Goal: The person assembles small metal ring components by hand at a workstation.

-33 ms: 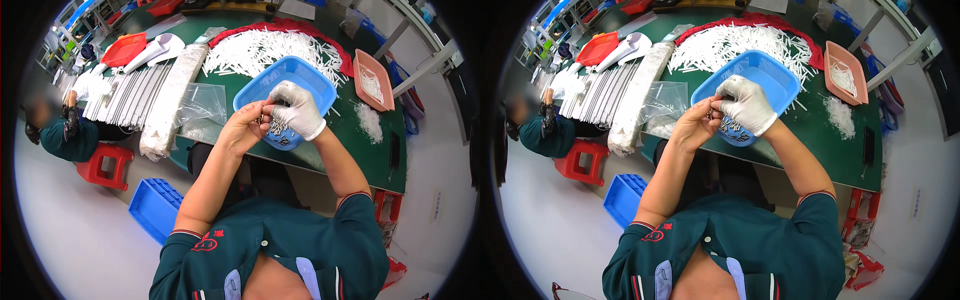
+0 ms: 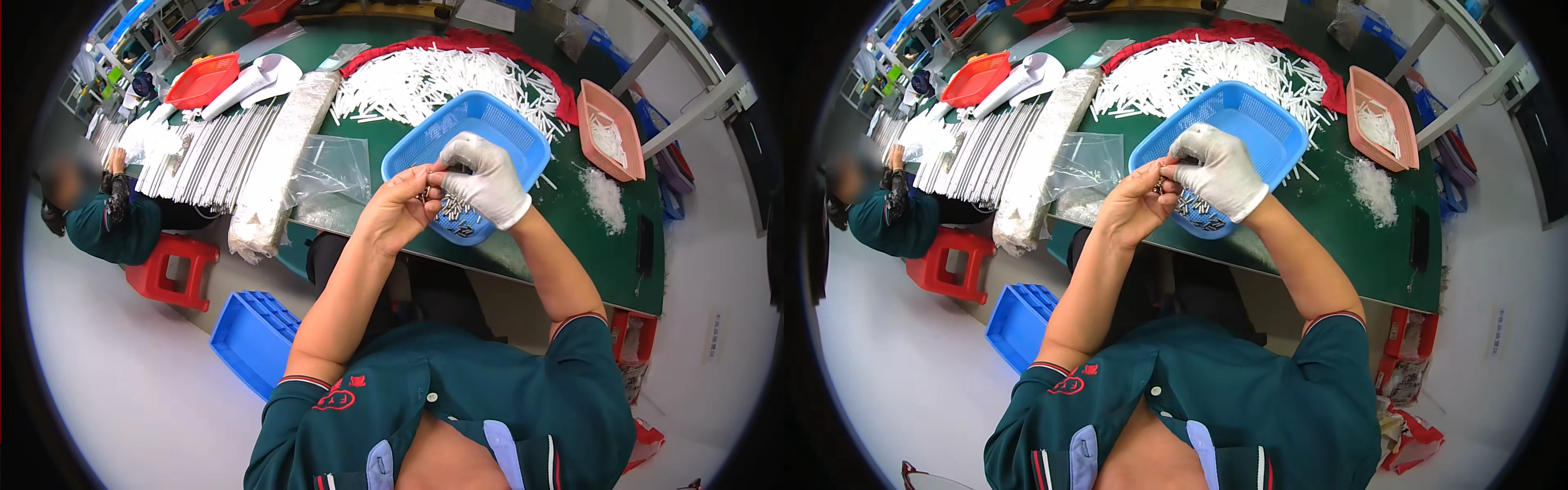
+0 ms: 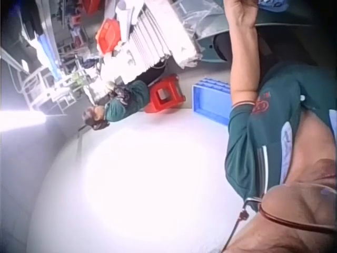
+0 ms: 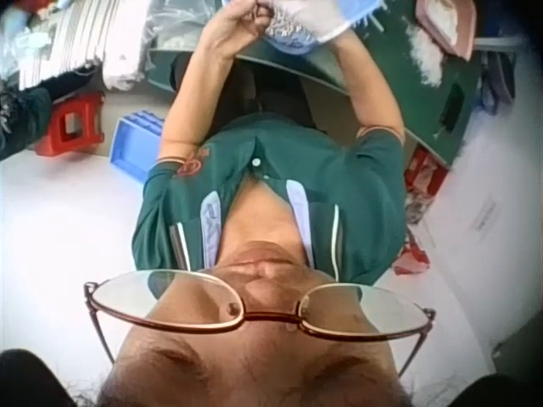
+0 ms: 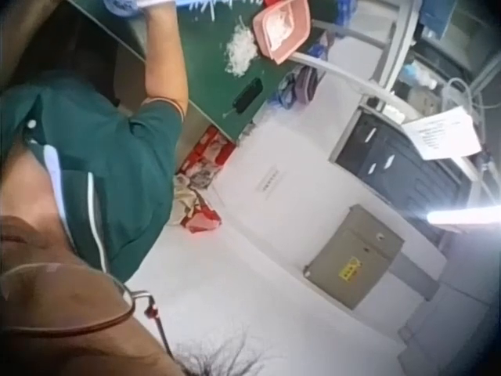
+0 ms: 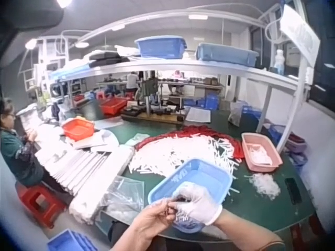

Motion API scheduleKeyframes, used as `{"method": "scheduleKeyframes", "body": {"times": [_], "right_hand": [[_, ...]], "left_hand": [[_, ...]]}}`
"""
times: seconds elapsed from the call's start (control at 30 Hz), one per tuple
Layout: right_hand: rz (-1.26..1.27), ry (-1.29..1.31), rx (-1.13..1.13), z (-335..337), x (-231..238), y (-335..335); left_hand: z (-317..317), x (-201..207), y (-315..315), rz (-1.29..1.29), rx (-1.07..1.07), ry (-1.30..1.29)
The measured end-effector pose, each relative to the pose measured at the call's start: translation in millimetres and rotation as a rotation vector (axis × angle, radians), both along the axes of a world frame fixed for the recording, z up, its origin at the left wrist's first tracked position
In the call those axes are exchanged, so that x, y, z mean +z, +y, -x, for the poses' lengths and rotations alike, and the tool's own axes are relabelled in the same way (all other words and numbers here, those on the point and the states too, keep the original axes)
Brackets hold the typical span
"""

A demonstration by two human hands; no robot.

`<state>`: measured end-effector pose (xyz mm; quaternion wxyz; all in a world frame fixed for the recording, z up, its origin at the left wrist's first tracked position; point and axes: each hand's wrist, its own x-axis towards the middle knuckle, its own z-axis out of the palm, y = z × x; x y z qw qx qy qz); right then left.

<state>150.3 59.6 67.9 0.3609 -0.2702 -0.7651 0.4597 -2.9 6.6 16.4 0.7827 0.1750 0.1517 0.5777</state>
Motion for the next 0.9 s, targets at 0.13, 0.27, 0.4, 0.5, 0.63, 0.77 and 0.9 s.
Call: {"method": "scheduleKeyframes", "body": {"times": [0.13,0.27,0.4,0.5,0.63,0.77,0.9], "right_hand": [[-0.119,0.032,-0.002,5.5,-9.6,5.0],[-0.082,-0.088,-0.122,5.5,-10.8,7.1],[-0.452,-0.756,-0.059,-1.0,-29.7,15.0],[-0.489,-0.997,0.011,4.6,-45.3,16.6],[-0.615,-1.032,0.037,12.5,-43.7,13.5],[-0.646,-1.123,0.101,21.5,-42.8,9.0],[-0.548,-1.089,0.091,21.2,-35.5,2.3]], "left_hand": [[6.1,-6.4,0.1,-0.025,0.009,-0.068],[17.7,-10.1,-0.6,0.025,0.087,-0.045],[23.0,-14.7,-1.1,0.023,0.122,-0.036],[20.8,-17.2,-0.2,0.033,0.116,-0.045],[20.1,-19.8,-2.5,0.021,0.088,-0.084],[21.3,-24.6,-4.5,-0.04,0.046,-0.135],[19.7,-24.1,-8.9,-0.012,0.034,-0.162]]}}
